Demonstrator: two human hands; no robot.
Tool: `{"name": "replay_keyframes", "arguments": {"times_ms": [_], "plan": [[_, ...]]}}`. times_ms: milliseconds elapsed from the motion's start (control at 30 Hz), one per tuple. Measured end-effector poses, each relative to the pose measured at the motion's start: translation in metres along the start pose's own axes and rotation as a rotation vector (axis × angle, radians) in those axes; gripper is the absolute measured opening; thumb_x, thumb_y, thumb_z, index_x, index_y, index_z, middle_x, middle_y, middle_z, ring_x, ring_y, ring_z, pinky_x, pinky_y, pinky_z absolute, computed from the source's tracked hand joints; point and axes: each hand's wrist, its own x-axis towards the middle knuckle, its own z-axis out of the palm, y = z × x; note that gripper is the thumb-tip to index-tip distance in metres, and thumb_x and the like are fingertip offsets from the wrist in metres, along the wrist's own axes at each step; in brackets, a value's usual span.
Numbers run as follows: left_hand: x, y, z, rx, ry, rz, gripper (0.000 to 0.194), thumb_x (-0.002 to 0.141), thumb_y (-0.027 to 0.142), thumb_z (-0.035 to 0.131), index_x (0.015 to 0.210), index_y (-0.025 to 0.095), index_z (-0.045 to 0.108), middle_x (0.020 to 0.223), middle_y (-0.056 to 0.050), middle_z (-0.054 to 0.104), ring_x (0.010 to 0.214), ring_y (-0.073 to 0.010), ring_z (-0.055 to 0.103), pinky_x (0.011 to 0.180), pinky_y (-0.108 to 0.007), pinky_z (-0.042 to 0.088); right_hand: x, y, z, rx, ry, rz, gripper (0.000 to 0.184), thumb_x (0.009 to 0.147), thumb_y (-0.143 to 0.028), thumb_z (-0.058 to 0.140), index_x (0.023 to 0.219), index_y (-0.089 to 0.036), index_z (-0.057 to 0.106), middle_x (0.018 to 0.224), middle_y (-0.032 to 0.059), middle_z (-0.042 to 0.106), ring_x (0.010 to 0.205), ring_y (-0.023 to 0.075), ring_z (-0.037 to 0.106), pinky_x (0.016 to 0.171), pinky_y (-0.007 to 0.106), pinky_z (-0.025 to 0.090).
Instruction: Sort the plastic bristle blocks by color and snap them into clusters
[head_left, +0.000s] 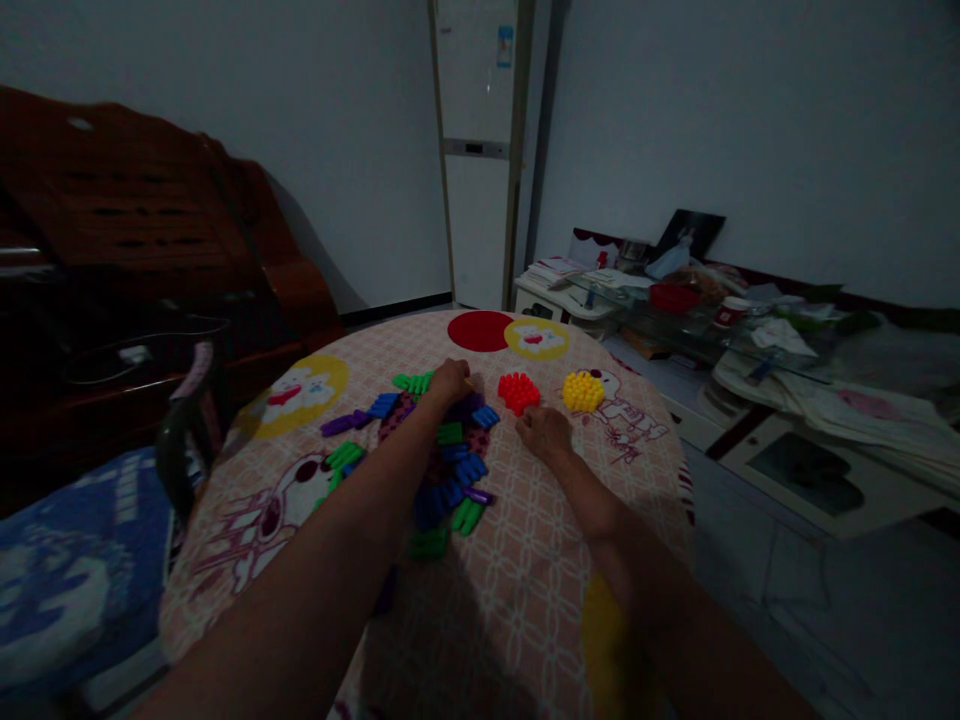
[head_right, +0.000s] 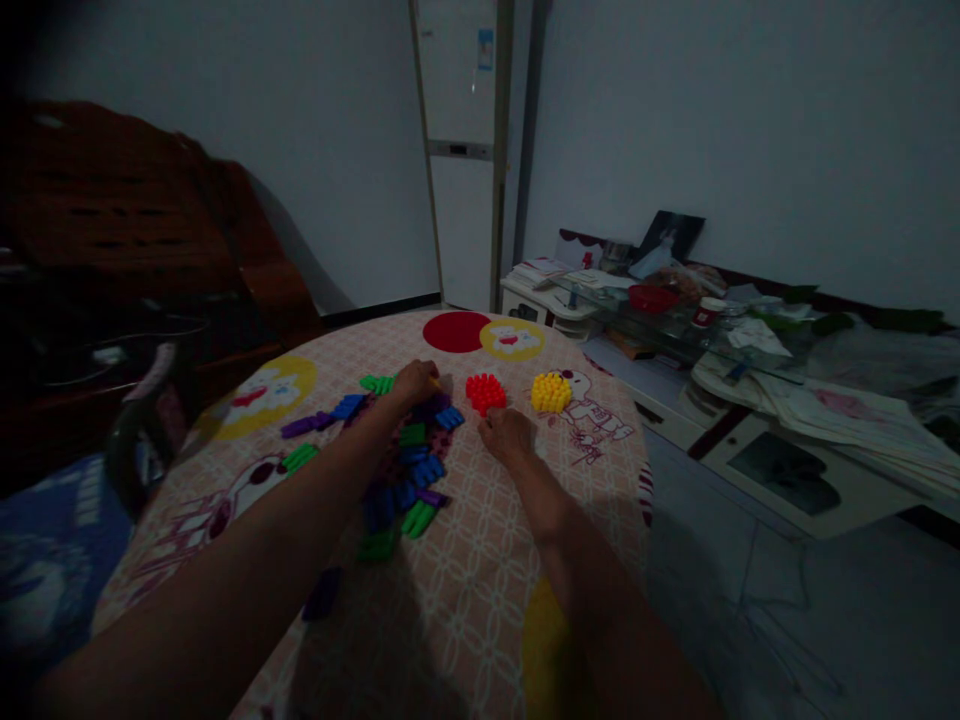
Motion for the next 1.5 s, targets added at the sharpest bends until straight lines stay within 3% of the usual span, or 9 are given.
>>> {"name": "replay_keyframes", "arguments": {"times_ms": [200, 367, 500, 600, 767, 1000, 1233, 1367, 1500], "plan": [[-0.002, 0.005, -0.013, -0.135, 0.104, 0.045, 0.018, 0.071, 0.018, 0.068, 0.086, 0.019, 0.077, 0.086, -0.009, 0.074, 0.089, -0.0252, 0.068, 0.077, -0.03, 0.051, -0.001, -0.001, -0.001, 0.03, -0.002, 0.001, 0.029, 0.093, -0.036, 0.05, 0.092, -0.02, 0.075, 0.095, 0.0125, 0.075, 0.088, 0.022, 0.068, 0.07, 0.027, 0.043], [-0.008, 0.06, -0.033, -0.3, 0.231, 0.183, 0.025, 0.079, 0.019, 0.062, 0.098, 0.016, 0.078, 0.091, -0.009, 0.076, 0.088, -0.0241, 0.069, 0.084, -0.033, 0.051, 0.005, 0.002, -0.002, 0.189, 0.081, 0.042, 0.023, 0.088, -0.031, 0.055, 0.077, -0.019, 0.072, 0.081, 0.0077, 0.073, 0.075, 0.0185, 0.064, 0.065, 0.025, 0.04], [-0.014, 0.112, -0.032, -0.357, 0.192, 0.25, 0.027, 0.08, 0.016, 0.061, 0.101, 0.012, 0.077, 0.096, -0.012, 0.076, 0.09, -0.0239, 0.069, 0.086, -0.034, 0.051, 0.011, 0.027, -0.015, 0.427, 0.465, 0.172, 0.031, 0.089, -0.029, 0.047, 0.064, -0.019, 0.061, 0.065, 0.0033, 0.064, 0.065, 0.0158, 0.056, 0.064, 0.024, 0.039], [-0.014, 0.139, -0.019, -0.335, 0.149, 0.249, 0.028, 0.08, 0.012, 0.059, 0.102, 0.009, 0.077, 0.101, -0.017, 0.075, 0.095, -0.0259, 0.069, 0.087, -0.035, 0.051, 0.012, 0.058, -0.025, 0.486, 0.768, 0.357, 0.033, 0.092, -0.033, 0.041, 0.067, -0.02, 0.058, 0.069, 0.0048, 0.064, 0.066, 0.0169, 0.055, 0.066, 0.026, 0.04], [0.0, 0.162, 0.008, -0.194, 0.073, 0.198, 0.032, 0.081, 0.009, 0.054, 0.106, 0.008, 0.075, 0.11, -0.02, 0.072, 0.103, -0.0267, 0.067, 0.089, -0.034, 0.05, 0.013, 0.101, -0.026, 0.482, 0.955, 0.613, 0.024, 0.088, -0.033, 0.042, 0.072, -0.022, 0.056, 0.075, 0.0069, 0.066, 0.073, 0.0208, 0.057, 0.066, 0.028, 0.039], [0.013, 0.175, 0.027, -0.112, 0.005, 0.164, 0.033, 0.082, 0.015, 0.057, 0.11, 0.01, 0.073, 0.112, -0.015, 0.072, 0.102, -0.0238, 0.066, 0.088, -0.027, 0.049, 0.016, 0.103, -0.02, 0.569, 0.95, 0.597, 0.018, 0.083, -0.03, 0.047, 0.067, -0.023, 0.051, 0.067, 0.0034, 0.062, 0.067, 0.0198, 0.054, 0.066, 0.029, 0.037], [0.018, 0.178, 0.03, -0.083, -0.069, 0.145, 0.034, 0.083, 0.014, 0.055, 0.109, 0.004, 0.074, 0.107, -0.021, 0.073, 0.096, -0.0267, 0.069, 0.086, -0.03, 0.051, 0.015, 0.102, -0.025, 0.57, 0.94, 0.629, 0.016, 0.082, -0.026, 0.046, 0.067, -0.023, 0.051, 0.068, 0.0041, 0.062, 0.067, 0.0195, 0.053, 0.065, 0.029, 0.036], [0.015, 0.179, 0.022, -0.081, -0.047, 0.174, 0.034, 0.083, 0.012, 0.056, 0.112, 0.004, 0.072, 0.113, -0.021, 0.071, 0.103, -0.0273, 0.068, 0.09, -0.03, 0.05, 0.015, 0.104, -0.024, 0.571, 0.916, 0.626, 0.014, 0.08, -0.025, 0.046, 0.067, -0.023, 0.05, 0.07, 0.0047, 0.062, 0.068, 0.0196, 0.053, 0.066, 0.03, 0.037], [-0.004, 0.169, 0.0, -0.117, 0.042, 0.222, 0.039, 0.088, 0.012, 0.048, 0.12, 0.009, 0.069, 0.121, -0.018, 0.07, 0.113, -0.0256, 0.065, 0.097, -0.032, 0.048, 0.016, 0.104, -0.023, 0.559, 0.924, 0.62, 0.014, 0.08, -0.026, 0.046, 0.067, -0.023, 0.05, 0.067, 0.0031, 0.06, 0.068, 0.0196, 0.053, 0.065, 0.029, 0.037]]}}
